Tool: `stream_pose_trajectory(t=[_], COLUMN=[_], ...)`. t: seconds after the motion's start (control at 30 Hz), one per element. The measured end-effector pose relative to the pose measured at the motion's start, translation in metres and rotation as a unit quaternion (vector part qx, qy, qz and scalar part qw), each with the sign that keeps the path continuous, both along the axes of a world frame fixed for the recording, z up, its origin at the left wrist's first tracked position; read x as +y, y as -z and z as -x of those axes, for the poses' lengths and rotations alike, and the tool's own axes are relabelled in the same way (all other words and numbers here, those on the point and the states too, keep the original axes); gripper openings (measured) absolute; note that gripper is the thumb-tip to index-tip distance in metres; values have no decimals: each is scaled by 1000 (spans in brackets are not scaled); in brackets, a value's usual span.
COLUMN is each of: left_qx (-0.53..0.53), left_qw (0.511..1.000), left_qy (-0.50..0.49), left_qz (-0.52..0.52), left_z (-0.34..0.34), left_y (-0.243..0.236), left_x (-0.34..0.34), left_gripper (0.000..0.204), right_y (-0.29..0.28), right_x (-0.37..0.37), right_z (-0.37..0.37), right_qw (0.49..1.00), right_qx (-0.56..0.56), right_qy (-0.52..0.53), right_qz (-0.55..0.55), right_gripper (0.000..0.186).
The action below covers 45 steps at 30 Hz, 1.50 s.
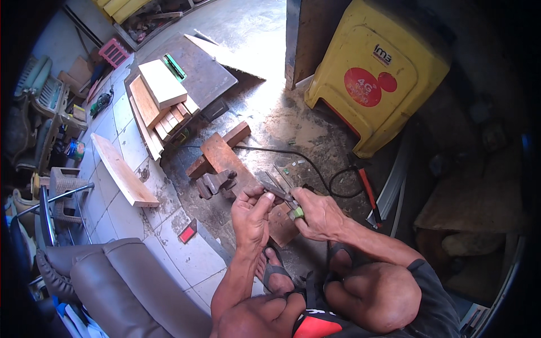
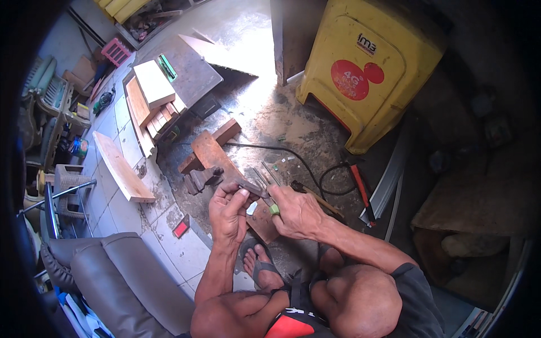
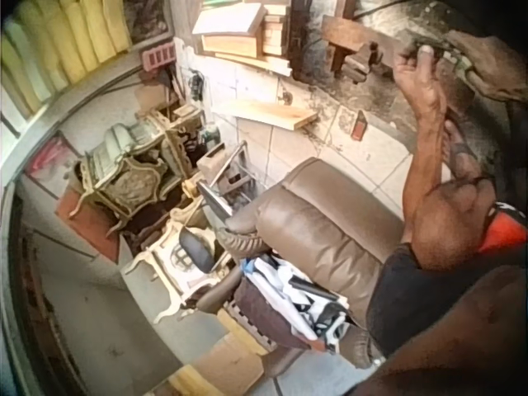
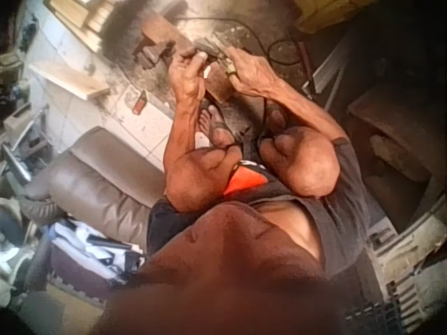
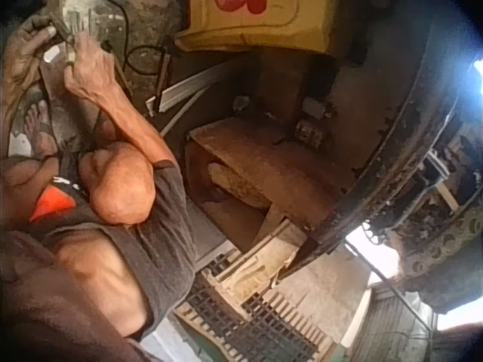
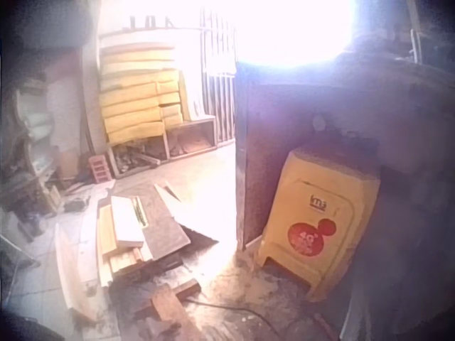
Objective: The person manipulates a small metal hinge component, uses scissors to trim a small green plastic piece, hammers the hinge pin area, and fits the component into a metal frame channel.
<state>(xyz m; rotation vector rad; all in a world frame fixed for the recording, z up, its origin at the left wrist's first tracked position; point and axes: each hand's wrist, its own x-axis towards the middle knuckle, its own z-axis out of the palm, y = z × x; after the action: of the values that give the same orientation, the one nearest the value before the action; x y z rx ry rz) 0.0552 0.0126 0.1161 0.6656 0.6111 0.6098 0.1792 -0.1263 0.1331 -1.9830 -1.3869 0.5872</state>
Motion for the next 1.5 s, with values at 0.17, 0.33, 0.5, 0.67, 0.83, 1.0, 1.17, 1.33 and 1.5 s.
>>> stream_pose_trajectory(t=[0.17,0.33,0.5,0.67,0.83,1.0,1.17,1.33,1.5], left_qx=[-8,21,18,-1,-27,-26,3,17,-4], left_qw=[1000,999,999,999,1000,999,999,999,1000], left_qy=[-13,-4,14,-3,11,34,42,25,24], left_qz=[-12,-36,-38,-35,-9,-2,-18,-31,-8], left_z=[1,3,2,1,1,1,1,-1,-8], left_y=[1,3,-2,3,-2,-1,-5,-8,-9], left_x=[2,-1,-1,2,2,0,-3,-7,-2], left_gripper=[24,23,22,24,28,27,24,23,22], right_y=[-3,-2,0,-6,-1,1,2,-4,6], right_x=[5,0,-2,6,-1,-3,-8,-8,-5], right_z=[-5,-3,-5,-9,-8,-1,-3,-3,-5], right_qw=[999,1000,999,999,997,999,999,999,996], right_qx=[-31,-12,-3,-28,-45,-16,-13,13,78], right_qy=[-7,-6,-6,-7,15,16,8,13,44], right_qz=[-35,-12,31,-40,-57,-49,-29,38,-12], right_gripper=[46,47,48,52,53,53,50,47,53])
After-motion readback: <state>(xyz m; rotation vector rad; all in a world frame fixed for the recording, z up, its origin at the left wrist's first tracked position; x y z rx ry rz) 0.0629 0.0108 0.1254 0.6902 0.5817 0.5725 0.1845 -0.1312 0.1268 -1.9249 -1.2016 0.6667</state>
